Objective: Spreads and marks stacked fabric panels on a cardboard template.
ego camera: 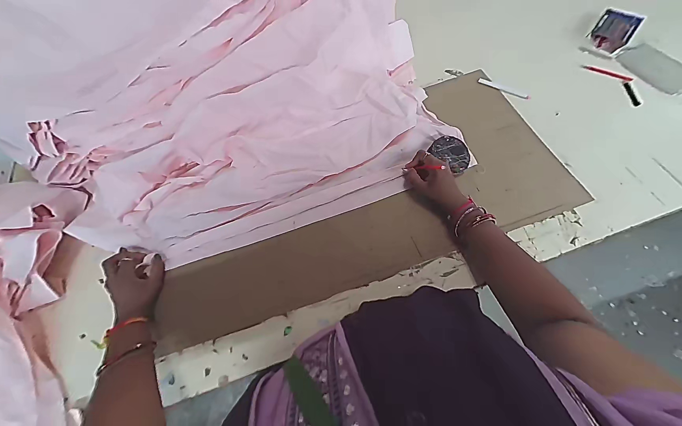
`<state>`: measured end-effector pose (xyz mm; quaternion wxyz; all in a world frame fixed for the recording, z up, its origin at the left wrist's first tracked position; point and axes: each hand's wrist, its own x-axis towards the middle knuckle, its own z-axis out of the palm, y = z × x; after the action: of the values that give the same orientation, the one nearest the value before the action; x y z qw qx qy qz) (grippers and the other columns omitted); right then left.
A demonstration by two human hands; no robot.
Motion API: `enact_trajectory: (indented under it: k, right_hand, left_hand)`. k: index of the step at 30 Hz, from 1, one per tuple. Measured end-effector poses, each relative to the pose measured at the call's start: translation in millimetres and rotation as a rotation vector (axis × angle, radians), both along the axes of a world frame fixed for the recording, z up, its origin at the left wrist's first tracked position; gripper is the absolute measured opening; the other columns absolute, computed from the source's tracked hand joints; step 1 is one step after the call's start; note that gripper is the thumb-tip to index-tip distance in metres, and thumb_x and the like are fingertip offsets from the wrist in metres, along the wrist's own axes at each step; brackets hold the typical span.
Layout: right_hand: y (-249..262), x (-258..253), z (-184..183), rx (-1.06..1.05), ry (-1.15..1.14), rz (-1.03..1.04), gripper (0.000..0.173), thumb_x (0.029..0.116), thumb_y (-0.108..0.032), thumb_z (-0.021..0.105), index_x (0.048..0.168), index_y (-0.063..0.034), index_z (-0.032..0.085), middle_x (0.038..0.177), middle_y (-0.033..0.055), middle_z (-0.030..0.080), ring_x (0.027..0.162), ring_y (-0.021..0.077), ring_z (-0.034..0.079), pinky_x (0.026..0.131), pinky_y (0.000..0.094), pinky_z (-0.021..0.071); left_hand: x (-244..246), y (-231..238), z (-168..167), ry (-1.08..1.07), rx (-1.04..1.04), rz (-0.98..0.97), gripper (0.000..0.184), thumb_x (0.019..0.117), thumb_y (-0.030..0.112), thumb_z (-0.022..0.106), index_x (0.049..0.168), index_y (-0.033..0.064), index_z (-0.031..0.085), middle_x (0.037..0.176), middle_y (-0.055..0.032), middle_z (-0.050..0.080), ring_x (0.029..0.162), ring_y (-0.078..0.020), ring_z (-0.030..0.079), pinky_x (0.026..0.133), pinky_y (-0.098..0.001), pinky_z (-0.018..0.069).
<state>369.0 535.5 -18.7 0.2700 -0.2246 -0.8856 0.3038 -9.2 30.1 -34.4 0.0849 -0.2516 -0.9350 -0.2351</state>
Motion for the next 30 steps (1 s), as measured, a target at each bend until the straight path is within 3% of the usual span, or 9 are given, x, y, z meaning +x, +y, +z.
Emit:
enact_trajectory:
  k: [2, 5, 10, 13, 16, 22, 25, 27, 30]
  right_hand:
    - [-8.1, 7.8, 3.9, 0.004, 0.013, -0.012, 0.013, 0.0945, -0.006, 0.060, 0.097, 0.0064, 0.063, 0.079, 0.0187, 0.060, 0.066, 0.0297, 0.058, 0.060, 0.0474, 0.0484]
    - [-2.4, 5.6, -3.4, 0.079, 0.182, -0.152, 0.021, 0.0960, -0.007, 0.052, 0.102, 0.0108, 0.061, 0.091, 0.0238, 0.064, 0.079, 0.0300, 0.063, 0.072, 0.0444, 0.0534]
    - [16.5, -10.3, 4.4, 0.246, -0.199, -0.241, 0.031, 0.1023, -0.009, 0.048, 0.122, 0.0078, 0.066, 0.130, 0.0288, 0.064, 0.134, 0.0468, 0.052, 0.116, 0.0636, 0.0302]
    - [39.3, -16.4, 11.0, 0.266, -0.439, -0.256, 0.040, 0.1043, -0.016, 0.050, 0.135, 0.0077, 0.058, 0.141, 0.0312, 0.056, 0.137, 0.0473, 0.049, 0.118, 0.0674, 0.0226]
    - [59.8, -18.7, 9.9, 0.323, -0.448, -0.337, 0.048, 0.1091, -0.024, 0.035, 0.139, 0.0065, 0.057, 0.143, 0.0299, 0.056, 0.139, 0.0462, 0.049, 0.118, 0.0626, 0.0284]
    - [110.6, 5.6, 13.1, 0.205, -0.446, -0.663, 0.046, 0.1096, -0.024, 0.036, 0.139, 0.0050, 0.056, 0.146, 0.0333, 0.051, 0.138, 0.0510, 0.047, 0.113, 0.0685, 0.0327]
    - [116.8, 17.5, 10.9, 0.199, -0.420, -0.764, 0.047, 0.1051, -0.019, 0.047, 0.146, 0.0050, 0.050, 0.157, 0.0392, 0.030, 0.146, 0.0562, 0.031, 0.115, 0.0693, 0.0292]
    - [102.4, 12.7, 14.0, 0.230, -0.323, -0.731, 0.054, 0.0962, -0.010, 0.058, 0.146, 0.0080, 0.049, 0.160, 0.0414, 0.019, 0.149, 0.0581, 0.022, 0.117, 0.0694, 0.0272]
    - [63.4, -5.6, 14.2, 0.096, -0.431, -0.614, 0.049, 0.0996, -0.009, 0.056, 0.144, 0.0095, 0.050, 0.150, 0.0425, 0.038, 0.142, 0.0568, 0.037, 0.115, 0.0669, 0.0332]
  left_hand:
    - [0.4, -1.5, -0.4, -0.010, -0.002, 0.000, 0.048, 0.0962, 0.026, 0.057, 0.115, -0.0175, 0.061, 0.139, -0.0441, 0.043, 0.109, -0.0508, 0.060, 0.091, -0.0559, 0.0512]
    - [-1.3, -0.2, 1.1, -0.011, 0.008, 0.015, 0.046, 0.0952, 0.024, 0.060, 0.114, -0.0176, 0.061, 0.141, -0.0433, 0.042, 0.111, -0.0508, 0.060, 0.092, -0.0562, 0.0516]
    - [-3.4, -1.1, -2.0, 0.005, 0.011, -0.024, 0.049, 0.0956, 0.025, 0.059, 0.117, -0.0191, 0.061, 0.139, -0.0451, 0.044, 0.108, -0.0546, 0.061, 0.091, -0.0607, 0.0514]
    - [-5.1, -4.4, -2.8, -0.014, -0.001, 0.000, 0.043, 0.0960, 0.021, 0.062, 0.117, -0.0173, 0.062, 0.139, -0.0424, 0.047, 0.114, -0.0552, 0.060, 0.096, -0.0625, 0.0497]
    - [-7.0, -0.2, 0.2, -0.050, 0.009, 0.026, 0.040, 0.0948, 0.022, 0.065, 0.114, -0.0131, 0.064, 0.139, -0.0395, 0.050, 0.125, -0.0572, 0.052, 0.104, -0.0681, 0.0403]
    - [-2.4, 1.2, 2.5, -0.100, 0.071, 0.056, 0.037, 0.0953, 0.024, 0.063, 0.113, -0.0090, 0.067, 0.141, -0.0336, 0.051, 0.129, -0.0513, 0.051, 0.112, -0.0676, 0.0320]
    - [-3.3, -7.5, -3.0, 0.013, 0.227, 0.134, 0.056, 0.0979, 0.037, 0.048, 0.127, -0.0097, 0.059, 0.142, -0.0372, 0.049, 0.134, -0.0544, 0.046, 0.112, -0.0669, 0.0328]
    - [-1.8, -6.4, -0.9, -0.017, 0.319, 0.308, 0.065, 0.1002, 0.046, 0.052, 0.134, -0.0100, 0.056, 0.151, -0.0391, 0.039, 0.143, -0.0578, 0.034, 0.117, -0.0709, 0.0207]
    - [-5.8, -2.3, -1.9, -0.140, 0.204, 0.413, 0.080, 0.0891, 0.052, 0.071, 0.138, -0.0092, 0.053, 0.159, -0.0356, 0.031, 0.152, -0.0523, 0.022, 0.121, -0.0697, 0.0057]
